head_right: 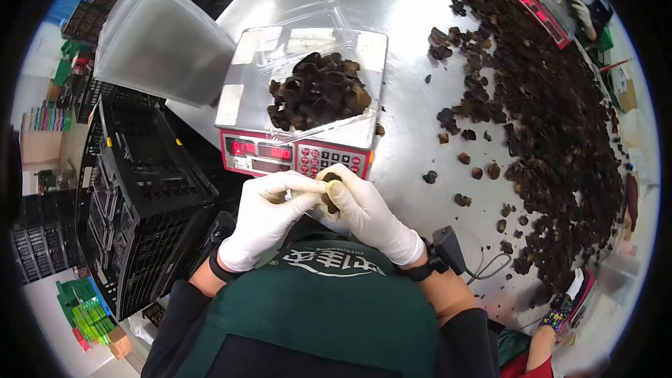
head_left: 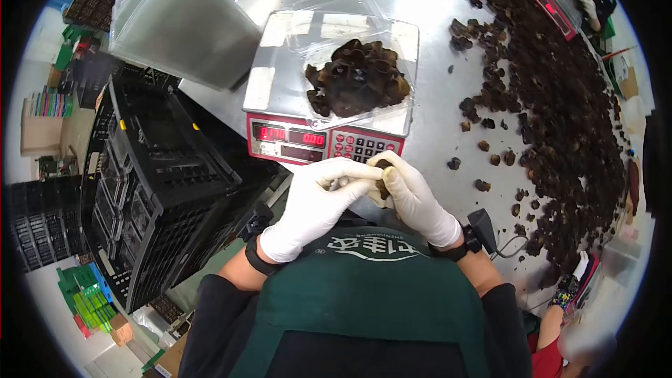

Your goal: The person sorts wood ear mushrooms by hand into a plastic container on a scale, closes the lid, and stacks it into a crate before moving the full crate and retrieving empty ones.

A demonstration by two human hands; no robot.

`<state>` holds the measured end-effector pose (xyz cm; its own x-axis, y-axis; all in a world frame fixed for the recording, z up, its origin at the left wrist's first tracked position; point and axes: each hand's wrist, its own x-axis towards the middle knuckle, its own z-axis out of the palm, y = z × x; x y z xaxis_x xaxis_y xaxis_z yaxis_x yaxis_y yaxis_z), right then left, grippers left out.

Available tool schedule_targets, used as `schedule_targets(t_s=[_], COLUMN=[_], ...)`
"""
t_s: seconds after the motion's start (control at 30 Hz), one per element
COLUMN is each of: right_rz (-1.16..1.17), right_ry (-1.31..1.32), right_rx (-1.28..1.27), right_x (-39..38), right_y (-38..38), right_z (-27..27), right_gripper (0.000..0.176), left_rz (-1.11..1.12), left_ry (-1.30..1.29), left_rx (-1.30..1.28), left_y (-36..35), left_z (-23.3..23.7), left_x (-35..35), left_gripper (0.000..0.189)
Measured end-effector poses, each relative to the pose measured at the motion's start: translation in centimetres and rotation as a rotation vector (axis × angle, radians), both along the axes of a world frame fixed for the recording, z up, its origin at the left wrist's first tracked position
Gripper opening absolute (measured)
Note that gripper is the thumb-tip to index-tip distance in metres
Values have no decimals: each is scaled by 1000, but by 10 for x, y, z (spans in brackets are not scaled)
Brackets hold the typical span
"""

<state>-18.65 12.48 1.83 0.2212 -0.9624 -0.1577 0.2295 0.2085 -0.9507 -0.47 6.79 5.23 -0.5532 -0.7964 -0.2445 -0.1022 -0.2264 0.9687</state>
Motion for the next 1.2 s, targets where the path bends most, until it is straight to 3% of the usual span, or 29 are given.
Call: schedule_targets(t_s=[0.07, 0.37, 0.47, 0.5, 0.57, 0.67, 0.8, 0.83, 0.9, 1.0, 1.1, 1.2], right_rz=[-4, -39, -69, -82, -219, -303, -442, -473, -495, -504, -498, -459], right_ry=[-26, 114, 222, 256, 223, 244, 214, 212, 189, 218, 253, 205], right_rx=[33, -12, -30, -26, 85, 194, 197, 194, 143, 124, 154, 159], right_x=[1, -2, -11, -16, -26, -54, -63, -63, -68, -75, -79, -82], right_y=[-2, -4, -3, -4, -7, -14, -27, -31, -36, -40, -51, -64], right_z=[-5, -11, -14, -15, -13, -8, 4, 6, -5, -22, -17, -4], right_gripper=[42, 35, 31, 29, 28, 16, 11, 10, 11, 13, 17, 26], left_rz=[55, 4, 5, 12, 233, 467, 496, 461, 393, 464, 348, 213], left_ry=[59, -53, -98, -129, -122, -381, -686, -652, -586, -317, -216, -368], left_rx=[133, 23, 27, -59, -367, -771, -772, -687, -516, -581, -740, -995], left_y=[1, -5, -18, -29, -64, -150, -215, -222, -226, -215, -174, -117], left_z=[-4, -15, 2, 5, 2, -28, -63, -65, -64, -53, -19, 2], left_x=[-2, -5, -9, -6, 1, 19, 17, 15, 7, 1, 11, 24], left_gripper=[15, 14, 11, 10, 14, 25, 47, 49, 52, 49, 44, 51])
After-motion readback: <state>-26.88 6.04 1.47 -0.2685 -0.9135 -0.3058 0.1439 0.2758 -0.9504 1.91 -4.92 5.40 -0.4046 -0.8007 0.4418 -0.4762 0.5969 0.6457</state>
